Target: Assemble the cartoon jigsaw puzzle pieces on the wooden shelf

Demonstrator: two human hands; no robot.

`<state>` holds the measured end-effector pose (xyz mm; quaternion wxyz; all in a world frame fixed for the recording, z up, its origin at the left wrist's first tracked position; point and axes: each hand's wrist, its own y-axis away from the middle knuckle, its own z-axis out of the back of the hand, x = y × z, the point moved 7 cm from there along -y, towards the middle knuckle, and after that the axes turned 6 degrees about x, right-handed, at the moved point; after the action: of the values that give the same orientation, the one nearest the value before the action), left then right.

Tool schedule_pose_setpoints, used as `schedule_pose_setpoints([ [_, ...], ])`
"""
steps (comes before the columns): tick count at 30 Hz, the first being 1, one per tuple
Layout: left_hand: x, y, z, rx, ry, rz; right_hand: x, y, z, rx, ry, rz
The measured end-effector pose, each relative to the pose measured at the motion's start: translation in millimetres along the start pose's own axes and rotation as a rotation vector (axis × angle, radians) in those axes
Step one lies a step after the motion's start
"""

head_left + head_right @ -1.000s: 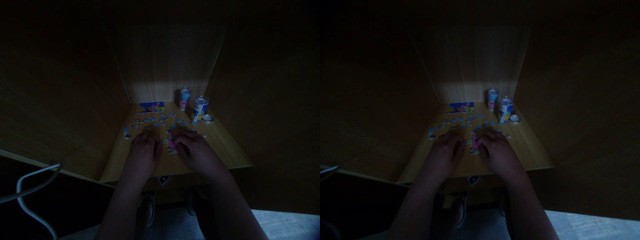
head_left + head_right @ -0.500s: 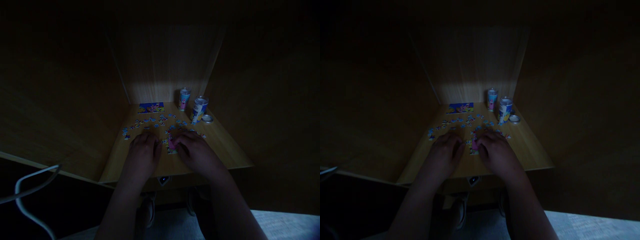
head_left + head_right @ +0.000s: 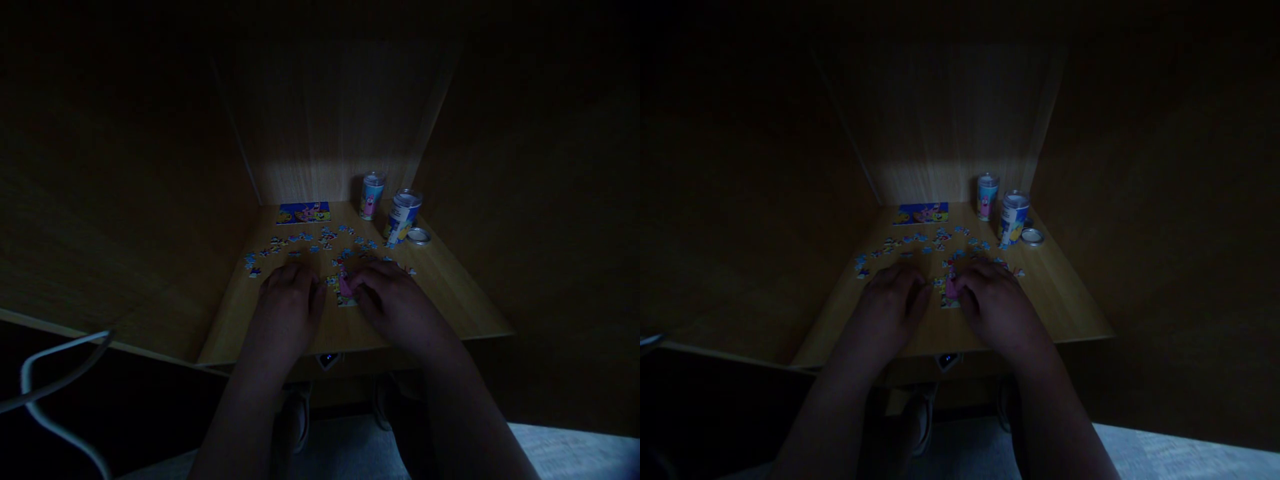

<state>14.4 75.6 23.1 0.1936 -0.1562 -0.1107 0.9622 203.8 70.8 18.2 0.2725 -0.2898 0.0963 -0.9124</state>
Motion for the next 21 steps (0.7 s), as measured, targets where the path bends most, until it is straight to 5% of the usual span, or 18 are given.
schedule_pose_setpoints([
  [21,1.2,-0.2,-0.6,0.008,0.001,0.008,0.2,0.1,0.3,-0.020,0.021,-0.001],
])
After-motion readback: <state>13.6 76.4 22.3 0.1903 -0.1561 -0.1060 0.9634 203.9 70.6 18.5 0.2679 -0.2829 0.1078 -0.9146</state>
